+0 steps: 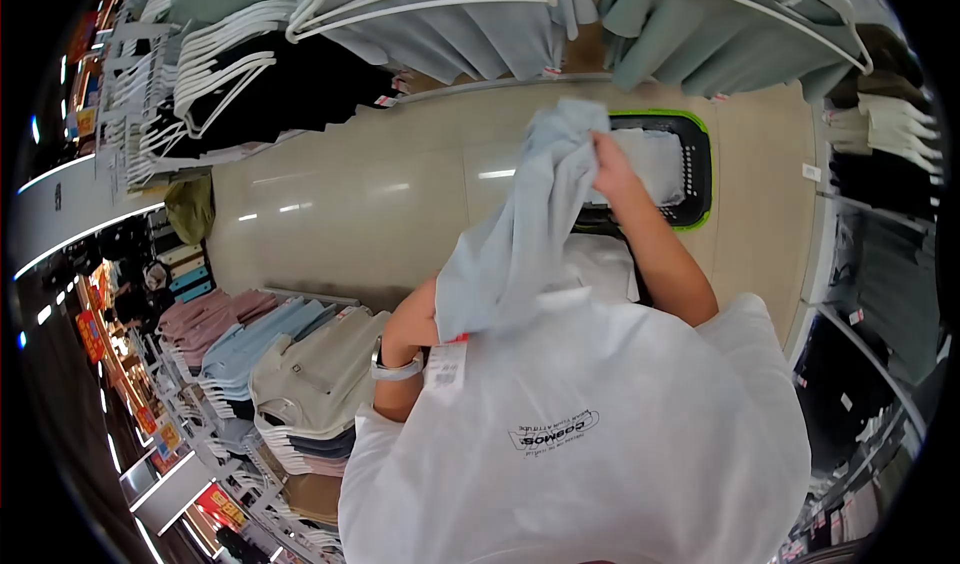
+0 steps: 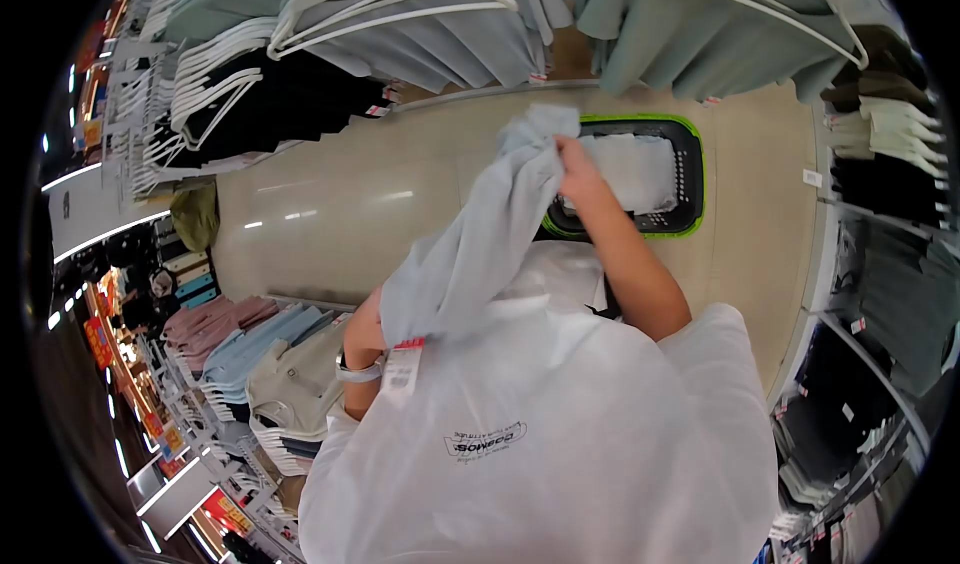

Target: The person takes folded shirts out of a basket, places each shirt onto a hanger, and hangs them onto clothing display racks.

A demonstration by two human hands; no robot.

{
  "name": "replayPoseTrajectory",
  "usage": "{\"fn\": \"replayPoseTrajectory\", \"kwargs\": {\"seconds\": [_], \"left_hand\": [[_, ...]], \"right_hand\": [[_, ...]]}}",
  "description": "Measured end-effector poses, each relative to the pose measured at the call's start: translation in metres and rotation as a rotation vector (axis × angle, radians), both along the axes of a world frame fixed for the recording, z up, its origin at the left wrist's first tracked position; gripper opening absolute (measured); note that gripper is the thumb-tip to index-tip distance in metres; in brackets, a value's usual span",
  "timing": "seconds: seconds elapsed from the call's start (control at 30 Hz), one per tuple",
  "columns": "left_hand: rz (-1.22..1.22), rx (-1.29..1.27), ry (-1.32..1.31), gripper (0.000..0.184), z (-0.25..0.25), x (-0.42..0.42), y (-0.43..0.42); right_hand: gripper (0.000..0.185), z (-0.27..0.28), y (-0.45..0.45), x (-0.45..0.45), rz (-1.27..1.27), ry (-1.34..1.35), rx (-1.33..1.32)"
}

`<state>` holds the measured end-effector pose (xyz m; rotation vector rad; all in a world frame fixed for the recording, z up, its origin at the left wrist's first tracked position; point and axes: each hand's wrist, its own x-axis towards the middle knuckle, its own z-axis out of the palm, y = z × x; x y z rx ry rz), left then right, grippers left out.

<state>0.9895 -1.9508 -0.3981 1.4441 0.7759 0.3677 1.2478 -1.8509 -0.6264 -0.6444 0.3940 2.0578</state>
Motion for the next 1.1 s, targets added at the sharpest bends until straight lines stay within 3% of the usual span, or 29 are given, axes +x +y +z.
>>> {"fn": "replayPoseTrajectory", "kwargs": {"seconds": [0.07, 0.2, 0.27, 0.3, 0.43, 0.5, 0.53, 0.57, 0.63, 0.67, 0.7, 0.77, 0.83, 0.87, 0.93, 1.03, 1.1], "left_hand": [[0.363, -0.086, 0.15, 0.035, -0.023, -0.016, -0.012], [0.635, -0.084, 0.416, 0.029, -0.105, -0.038, -0.024], [0.55, 0.3, 0.898, 0.033, -0.126, -0.016, -0.023], [0.558, 0.3, 0.894, 0.033, -0.124, -0.004, -0.02], [0.662, 0.357, 0.203, 0.049, -0.09, 0.041, 0.015], [0.671, 0.452, -0.044, 0.05, -0.058, 0.057, 0.033], [0.677, 0.447, -0.05, 0.05, -0.037, 0.067, 0.045], [0.541, 0.53, -0.087, 0.046, -0.014, 0.078, 0.058], [0.401, 0.607, -0.129, 0.041, -0.001, 0.088, 0.067], [0.191, 0.343, -0.009, 0.033, 0.0, 0.091, 0.069], [-0.024, 0.081, 0.111, 0.026, 0.0, 0.095, 0.069], [0.012, 0.145, 0.048, 0.021, -0.019, 0.101, 0.062], [0.038, 0.196, -0.01, 0.016, -0.024, 0.105, 0.055], [-0.014, 0.097, -0.054, 0.015, -0.022, 0.106, 0.052], [-0.078, -0.007, -0.097, 0.014, -0.023, 0.11, 0.046], [-0.041, 0.219, -0.057, 0.011, -0.029, 0.118, 0.041], [0.17, 0.575, 0.026, 0.009, -0.027, 0.123, 0.048]], "right_hand": [[0.031, 0.021, 0.014, 0.028, 0.037, 0.038, 0.125], [0.031, 0.077, 0.02, 0.047, 0.086, 0.048, 0.355], [0.031, 0.112, 0.013, 0.041, 0.052, 0.107, 0.352], [0.032, 0.126, 0.006, 0.038, 0.023, 0.169, 0.343], [0.032, 0.144, -0.019, 0.036, 0.084, 0.078, 0.551], [0.035, 0.114, -0.035, 0.03, 0.425, -0.285, 0.678], [0.036, 0.144, -0.041, 0.041, 0.577, -0.613, 0.933], [0.036, 0.161, -0.046, 0.043, 0.583, -0.619, 0.931], [0.039, 0.181, -0.055, 0.039, 0.692, -0.213, 0.645], [0.039, 0.181, -0.058, 0.042, 0.688, -0.222, 0.642], [0.04, 0.18, -0.061, 0.046, 0.608, -0.306, 0.618], [0.042, 0.177, -0.067, 0.058, 0.51, -0.398, 0.588], [0.043, 0.172, -0.074, 0.069, 0.152, -0.063, 0.577], [0.039, 0.17, -0.076, 0.072, 0.043, 0.073, 0.597], [0.039, 0.172, -0.082, 0.073, -0.017, 0.113, 0.57], [0.038, 0.178, -0.091, 0.077, -0.121, 0.113, 0.51], [0.038, 0.179, -0.094, 0.077, -0.177, 0.069, 0.474]]}}
